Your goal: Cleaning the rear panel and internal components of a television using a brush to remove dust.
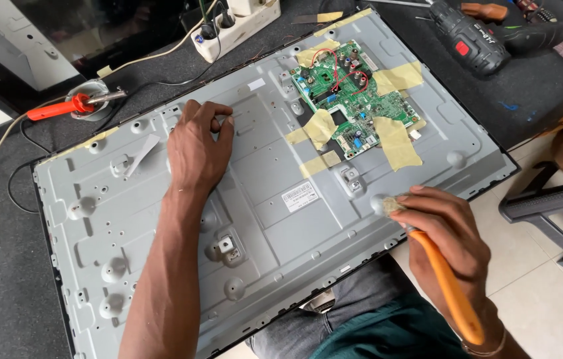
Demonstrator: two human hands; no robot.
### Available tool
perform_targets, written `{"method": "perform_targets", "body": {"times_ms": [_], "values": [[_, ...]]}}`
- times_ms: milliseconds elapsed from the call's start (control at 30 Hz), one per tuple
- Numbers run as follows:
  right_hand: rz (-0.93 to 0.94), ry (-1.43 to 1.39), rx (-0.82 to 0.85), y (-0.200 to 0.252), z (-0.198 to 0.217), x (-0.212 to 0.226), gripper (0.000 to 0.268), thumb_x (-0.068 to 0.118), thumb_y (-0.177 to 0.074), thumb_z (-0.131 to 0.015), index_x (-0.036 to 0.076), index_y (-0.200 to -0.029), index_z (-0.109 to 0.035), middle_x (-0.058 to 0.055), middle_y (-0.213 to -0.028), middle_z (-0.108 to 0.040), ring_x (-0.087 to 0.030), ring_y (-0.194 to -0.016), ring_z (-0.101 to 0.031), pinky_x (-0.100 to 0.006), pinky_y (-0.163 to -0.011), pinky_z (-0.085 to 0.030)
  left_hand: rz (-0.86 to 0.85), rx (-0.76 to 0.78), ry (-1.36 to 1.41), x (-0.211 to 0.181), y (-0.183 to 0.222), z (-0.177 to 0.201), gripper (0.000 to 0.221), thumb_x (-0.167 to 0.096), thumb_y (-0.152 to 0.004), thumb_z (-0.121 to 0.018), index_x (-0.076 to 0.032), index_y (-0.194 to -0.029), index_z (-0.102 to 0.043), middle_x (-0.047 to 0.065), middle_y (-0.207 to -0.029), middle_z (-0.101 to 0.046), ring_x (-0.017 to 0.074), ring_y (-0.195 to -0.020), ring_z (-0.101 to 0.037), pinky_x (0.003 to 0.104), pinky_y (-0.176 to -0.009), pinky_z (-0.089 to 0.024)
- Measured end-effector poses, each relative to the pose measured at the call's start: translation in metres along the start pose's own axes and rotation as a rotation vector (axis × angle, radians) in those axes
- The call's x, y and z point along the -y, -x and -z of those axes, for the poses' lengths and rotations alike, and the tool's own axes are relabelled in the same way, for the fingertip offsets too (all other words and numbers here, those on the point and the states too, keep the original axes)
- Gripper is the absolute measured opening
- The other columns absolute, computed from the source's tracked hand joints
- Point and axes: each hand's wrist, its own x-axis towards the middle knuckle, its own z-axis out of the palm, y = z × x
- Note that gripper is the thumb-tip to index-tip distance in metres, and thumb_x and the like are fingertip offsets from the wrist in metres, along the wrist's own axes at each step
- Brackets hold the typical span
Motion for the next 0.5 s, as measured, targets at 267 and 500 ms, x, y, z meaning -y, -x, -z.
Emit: {"method": "perform_targets", "body": {"times_ms": [267,500], "values": [[-0.037,0.152,0.131,0.028,-0.031,0.016,0.032,0.0,-0.092,-0.068,0.004,-0.124,-0.07,-0.012,-0.121,-0.069,-0.029,-0.124,-0.06,-0.039,-0.109,-0.055,-0.004,0.004,0.0,0.0,-0.001,0.0,0.013,-0.02,-0.096,-0.065,-0.017,-0.105,-0.072,0.002,-0.091,-0.055,0.0229,-0.067,-0.057,0.041,-0.052,-0.046],[0.107,0.166,0.178,0.038,-0.063,0.042,0.028,0.014,-0.088,-0.077,0.006,-0.115,-0.072,-0.011,-0.115,-0.074,-0.027,-0.114,-0.065,-0.041,-0.105,-0.055,0.014,0.009,-0.005,-0.001,-0.003,0.0,0.012,-0.021,-0.095,-0.065,-0.017,-0.105,-0.072,0.002,-0.091,-0.055,0.0236,-0.068,-0.057,0.042,-0.053,-0.047]]}}
